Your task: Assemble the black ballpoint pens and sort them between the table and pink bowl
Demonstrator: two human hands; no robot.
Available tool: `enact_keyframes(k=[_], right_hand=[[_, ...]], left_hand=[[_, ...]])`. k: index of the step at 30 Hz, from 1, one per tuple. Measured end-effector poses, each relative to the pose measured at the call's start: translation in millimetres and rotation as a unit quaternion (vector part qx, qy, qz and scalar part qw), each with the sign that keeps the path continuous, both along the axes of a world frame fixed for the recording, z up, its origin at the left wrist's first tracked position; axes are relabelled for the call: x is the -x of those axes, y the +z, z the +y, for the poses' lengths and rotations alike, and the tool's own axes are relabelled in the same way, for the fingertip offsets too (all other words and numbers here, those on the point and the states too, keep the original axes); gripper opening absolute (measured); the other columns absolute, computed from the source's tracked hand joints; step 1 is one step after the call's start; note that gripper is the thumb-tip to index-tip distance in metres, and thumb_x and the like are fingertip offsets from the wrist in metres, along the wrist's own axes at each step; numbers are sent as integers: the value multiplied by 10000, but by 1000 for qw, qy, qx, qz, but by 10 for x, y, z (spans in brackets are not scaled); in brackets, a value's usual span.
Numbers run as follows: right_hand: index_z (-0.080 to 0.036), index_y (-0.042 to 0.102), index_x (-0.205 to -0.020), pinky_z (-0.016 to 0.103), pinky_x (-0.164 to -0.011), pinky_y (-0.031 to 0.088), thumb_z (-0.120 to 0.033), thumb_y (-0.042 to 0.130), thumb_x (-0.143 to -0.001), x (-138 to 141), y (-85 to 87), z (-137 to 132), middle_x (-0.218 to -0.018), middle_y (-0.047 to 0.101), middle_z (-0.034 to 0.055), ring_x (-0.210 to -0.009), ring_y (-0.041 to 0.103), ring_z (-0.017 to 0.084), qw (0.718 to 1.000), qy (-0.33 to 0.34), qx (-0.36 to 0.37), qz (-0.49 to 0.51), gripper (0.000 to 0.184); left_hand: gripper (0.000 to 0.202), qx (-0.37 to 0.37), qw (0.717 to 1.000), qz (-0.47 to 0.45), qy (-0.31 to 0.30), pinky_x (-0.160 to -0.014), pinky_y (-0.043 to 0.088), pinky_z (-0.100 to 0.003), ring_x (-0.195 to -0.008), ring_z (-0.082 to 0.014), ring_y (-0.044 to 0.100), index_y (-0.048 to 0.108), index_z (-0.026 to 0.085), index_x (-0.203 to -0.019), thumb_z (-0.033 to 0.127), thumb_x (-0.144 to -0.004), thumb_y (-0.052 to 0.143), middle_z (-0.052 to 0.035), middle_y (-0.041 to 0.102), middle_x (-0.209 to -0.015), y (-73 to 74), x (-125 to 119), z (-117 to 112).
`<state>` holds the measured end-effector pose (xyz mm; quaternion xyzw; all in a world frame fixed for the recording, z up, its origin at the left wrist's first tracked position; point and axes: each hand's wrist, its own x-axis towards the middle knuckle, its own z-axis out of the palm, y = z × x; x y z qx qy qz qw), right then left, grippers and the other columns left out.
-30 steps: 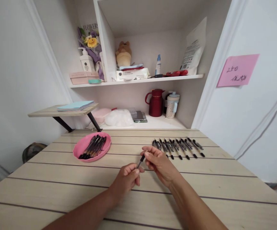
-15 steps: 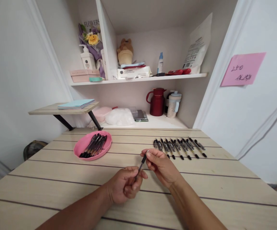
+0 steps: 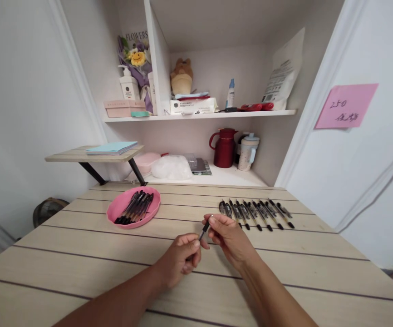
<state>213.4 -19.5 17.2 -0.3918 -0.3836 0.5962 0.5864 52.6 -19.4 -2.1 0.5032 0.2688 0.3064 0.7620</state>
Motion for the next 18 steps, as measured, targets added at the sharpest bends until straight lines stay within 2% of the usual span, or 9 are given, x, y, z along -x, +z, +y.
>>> enact_keyframes(k=[4,6,9,11,14,16,18], right_hand=[[-158,593,-594,206,-422,240,-311,731,-607,-4,24,-10,-705,598,25,-478,396,53,1000,-4,-3,-12,206],[-173,618,-677,209,-441,273,-329,723,-614,-16,54,-24,-785,612,33,-508,421,63,1000,7,-1,-19,198],[-194,639,-894,223,-462,302,-385,683,-649,-52,92,-36,-916,613,61,-550,452,82,999,30,-3,-16,314],[-170,643,-893,216,-435,257,-371,689,-646,-75,90,-29,-764,604,44,-506,406,71,999,24,-6,-22,321],[-150,632,-747,211,-413,168,-320,721,-619,-81,55,-9,-502,460,-30,-449,308,54,999,0,-4,-37,231],[-159,601,-677,213,-414,146,-328,716,-624,-67,38,-5,-473,433,-41,-438,284,49,999,-4,-4,-34,211],[-172,601,-712,218,-415,146,-347,707,-631,-52,39,-11,-570,527,-13,-442,295,48,1000,5,-9,-27,220]], left_hand=[[269,-13,1000,14,4,-335,98,-189,-294,-15,208,543,126,-836,376,-742,512,56,461,-459,-16,-24,1],[265,-16,1000,14,8,-333,92,-191,-286,-14,204,543,126,-828,375,-743,509,55,466,-453,-28,-33,2],[277,-9,1000,6,13,-334,77,-194,-280,-11,189,546,124,-831,383,-740,509,55,469,-445,-45,-40,7],[295,-5,1000,2,15,-336,72,-194,-281,-9,188,549,119,-839,392,-732,522,55,472,-443,-51,-39,9],[313,-5,1000,5,16,-343,72,-191,-285,-4,191,554,113,-844,402,-725,537,54,476,-442,-47,-35,7],[310,-9,1000,6,14,-344,75,-190,-284,-3,193,555,113,-842,401,-731,532,53,477,-442,-40,-33,4],[297,-16,1000,5,12,-341,78,-192,-284,-6,196,557,114,-834,393,-737,525,52,476,-440,-34,-32,4]])
